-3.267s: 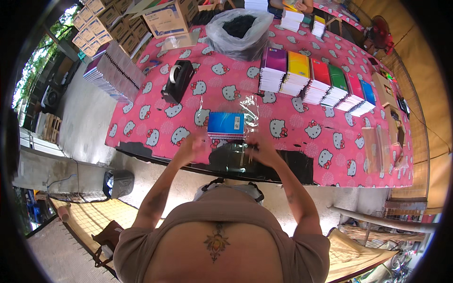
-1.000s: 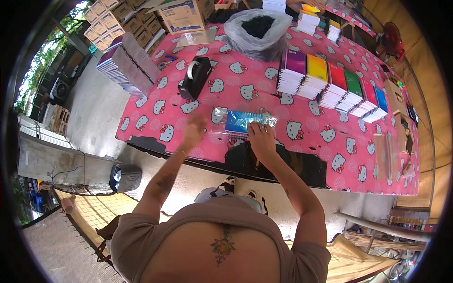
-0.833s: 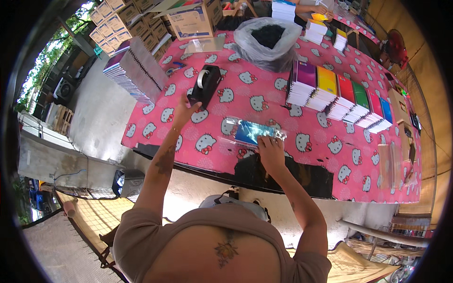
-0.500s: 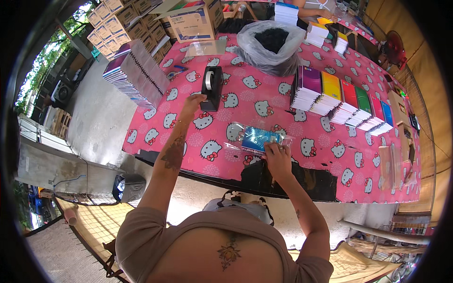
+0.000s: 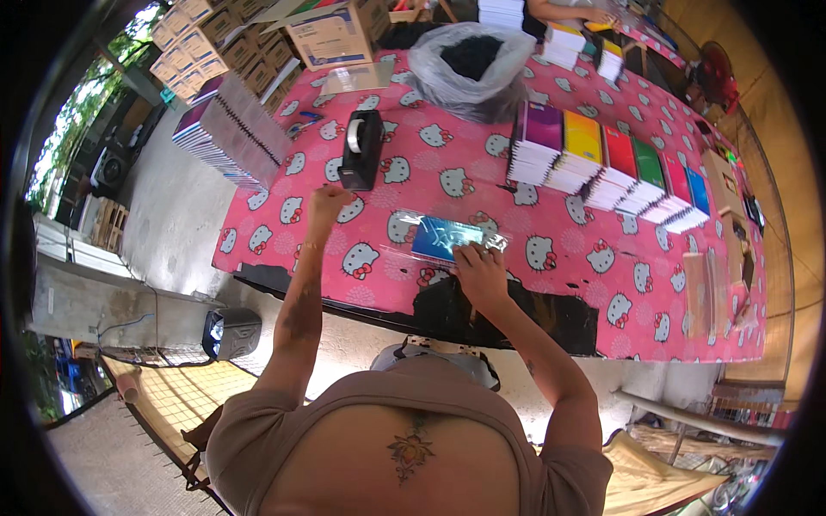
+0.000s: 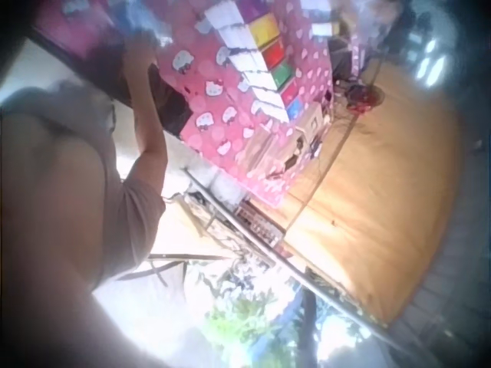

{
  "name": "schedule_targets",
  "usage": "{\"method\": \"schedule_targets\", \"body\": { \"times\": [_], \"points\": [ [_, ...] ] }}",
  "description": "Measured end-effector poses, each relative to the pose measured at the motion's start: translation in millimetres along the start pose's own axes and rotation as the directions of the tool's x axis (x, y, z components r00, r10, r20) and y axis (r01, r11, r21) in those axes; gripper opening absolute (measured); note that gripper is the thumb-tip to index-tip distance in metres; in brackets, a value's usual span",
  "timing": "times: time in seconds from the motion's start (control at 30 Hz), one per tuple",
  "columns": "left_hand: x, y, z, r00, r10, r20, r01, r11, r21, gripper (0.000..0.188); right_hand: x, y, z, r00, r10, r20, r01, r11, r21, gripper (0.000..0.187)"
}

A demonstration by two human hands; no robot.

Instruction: The person picks up notebooks of various colors from the table, stacks them, places a stack into a plastic sleeve, and seals it with tape.

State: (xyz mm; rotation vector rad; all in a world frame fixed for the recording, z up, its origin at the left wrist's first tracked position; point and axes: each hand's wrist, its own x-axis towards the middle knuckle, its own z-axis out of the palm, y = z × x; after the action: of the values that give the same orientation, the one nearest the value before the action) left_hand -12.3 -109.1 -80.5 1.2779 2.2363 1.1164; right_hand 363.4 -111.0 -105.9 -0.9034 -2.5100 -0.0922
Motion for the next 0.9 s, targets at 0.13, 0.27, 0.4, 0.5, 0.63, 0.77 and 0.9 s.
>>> {"method": "schedule_targets", "body": {
  "times": [0.13, 0.27, 0.4, 0.5, 0.63, 0.77, 0.9],
  "points": [
    [-87, 94, 73, 0.947, 0.098, 0.305, -0.014, 0.964, -0.264, 0.025, -7, 7, 3, 1.0, -0.009, -0.016, 0.009, 1.0, 0.006, 0.041],
    [-126, 110, 121, 0.966, 0.147, 0.211, -0.211, 0.921, 0.327, 0.033, -7, 7, 4, 0.999, -0.042, -0.035, 0.043, 0.998, 0.048, 0.041],
    [-126, 110, 115, 0.934, 0.14, 0.329, -0.309, 0.781, 0.544, 0.045, -10, 13, 0, 1.0, 0.005, 0.016, -0.006, 0.996, 0.085, 0.044],
    [-133, 103, 114, 0.944, 0.131, 0.302, -0.28, 0.802, 0.528, 0.044, -1, 18, -14, 0.997, -0.042, -0.068, 0.048, 0.996, 0.079, 0.047],
    [-163, 88, 98, 0.875, 0.412, 0.254, -0.48, 0.802, 0.356, 0.03, 21, 32, -6, 0.995, -0.06, -0.079, 0.072, 0.984, 0.16, 0.048],
    [-178, 106, 118, 0.577, 0.801, 0.163, -0.801, 0.516, 0.303, 0.036, 77, 76, 6, 0.806, 0.062, 0.589, -0.505, 0.59, 0.63, 0.048],
    [-157, 96, 95, 0.762, 0.647, -0.013, -0.647, 0.762, -0.034, 0.027, 108, 120, -31, 0.615, -0.032, 0.788, -0.767, 0.204, 0.608, 0.067]
  ]
}}
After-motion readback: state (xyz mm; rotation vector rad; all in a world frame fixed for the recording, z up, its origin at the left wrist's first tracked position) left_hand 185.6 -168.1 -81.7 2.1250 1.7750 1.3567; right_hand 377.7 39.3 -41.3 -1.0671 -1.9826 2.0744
